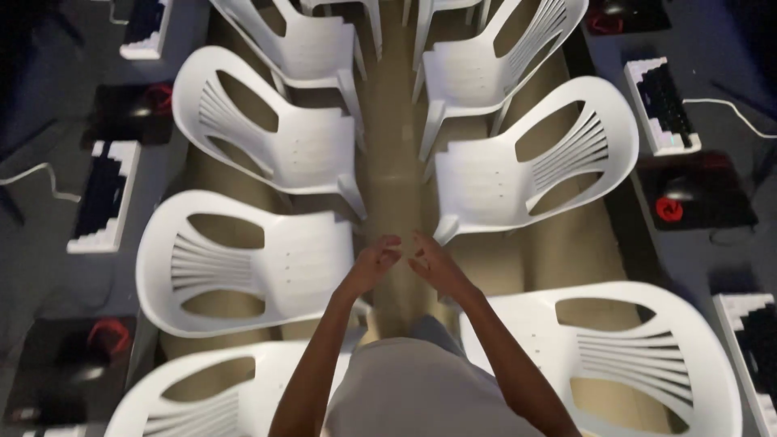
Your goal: The person wipes the seat and backrest of white plastic chairs using a cloth. They move from one chair to another, wiping the surfaces and then repositioning the chairs within the room.
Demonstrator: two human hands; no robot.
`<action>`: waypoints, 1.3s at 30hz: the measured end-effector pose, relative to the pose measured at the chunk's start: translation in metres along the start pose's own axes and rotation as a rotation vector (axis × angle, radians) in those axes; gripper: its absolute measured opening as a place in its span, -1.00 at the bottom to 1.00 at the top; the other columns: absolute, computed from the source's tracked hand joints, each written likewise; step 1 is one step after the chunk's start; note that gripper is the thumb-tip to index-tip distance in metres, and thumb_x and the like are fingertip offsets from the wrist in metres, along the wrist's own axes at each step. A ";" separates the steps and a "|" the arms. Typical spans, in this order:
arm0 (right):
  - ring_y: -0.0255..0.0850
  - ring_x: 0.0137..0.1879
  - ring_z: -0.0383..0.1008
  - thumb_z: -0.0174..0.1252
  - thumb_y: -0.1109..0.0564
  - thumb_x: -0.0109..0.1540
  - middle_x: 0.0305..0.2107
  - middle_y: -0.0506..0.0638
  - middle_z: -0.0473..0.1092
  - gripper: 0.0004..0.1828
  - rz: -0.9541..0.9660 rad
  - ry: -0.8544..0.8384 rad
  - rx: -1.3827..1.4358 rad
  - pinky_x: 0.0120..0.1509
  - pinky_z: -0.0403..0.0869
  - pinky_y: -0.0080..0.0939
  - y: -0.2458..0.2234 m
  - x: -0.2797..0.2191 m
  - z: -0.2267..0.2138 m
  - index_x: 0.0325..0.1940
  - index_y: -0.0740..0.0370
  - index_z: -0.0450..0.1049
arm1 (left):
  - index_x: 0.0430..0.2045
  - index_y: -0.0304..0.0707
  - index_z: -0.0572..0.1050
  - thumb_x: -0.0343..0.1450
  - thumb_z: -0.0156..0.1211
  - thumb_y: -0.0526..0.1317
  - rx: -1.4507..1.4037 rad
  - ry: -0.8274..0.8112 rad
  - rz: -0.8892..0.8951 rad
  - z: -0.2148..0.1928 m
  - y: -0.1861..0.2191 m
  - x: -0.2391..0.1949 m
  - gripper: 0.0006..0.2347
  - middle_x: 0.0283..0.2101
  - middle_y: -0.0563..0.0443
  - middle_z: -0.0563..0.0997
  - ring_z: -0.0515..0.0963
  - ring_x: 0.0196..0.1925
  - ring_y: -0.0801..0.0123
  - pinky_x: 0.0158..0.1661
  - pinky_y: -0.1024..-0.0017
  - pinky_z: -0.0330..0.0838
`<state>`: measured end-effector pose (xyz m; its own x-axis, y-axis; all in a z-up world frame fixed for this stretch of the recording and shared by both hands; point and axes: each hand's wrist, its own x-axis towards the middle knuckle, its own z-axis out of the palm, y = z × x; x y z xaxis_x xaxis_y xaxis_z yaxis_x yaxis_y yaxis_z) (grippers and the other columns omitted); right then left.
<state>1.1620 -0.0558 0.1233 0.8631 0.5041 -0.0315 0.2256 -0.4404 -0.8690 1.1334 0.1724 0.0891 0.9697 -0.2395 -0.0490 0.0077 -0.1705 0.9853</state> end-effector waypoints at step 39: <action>-0.10 0.06 0.49 0.26 0.15 0.31 0.17 0.19 0.40 -0.35 -0.346 -0.256 0.062 0.16 0.50 -0.09 0.074 1.004 -0.196 0.43 0.30 0.21 | 0.14 -0.20 0.47 0.49 0.18 -0.13 0.086 0.321 -0.242 -0.532 -0.038 0.817 -0.66 0.04 -0.01 0.67 0.64 -0.08 0.34 -0.08 0.40 0.52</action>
<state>2.1343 0.2722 0.1239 0.6001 0.7853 0.1523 0.4472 -0.1715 -0.8778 2.0559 0.4918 0.0984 0.9695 0.1252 -0.2107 0.2375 -0.2681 0.9336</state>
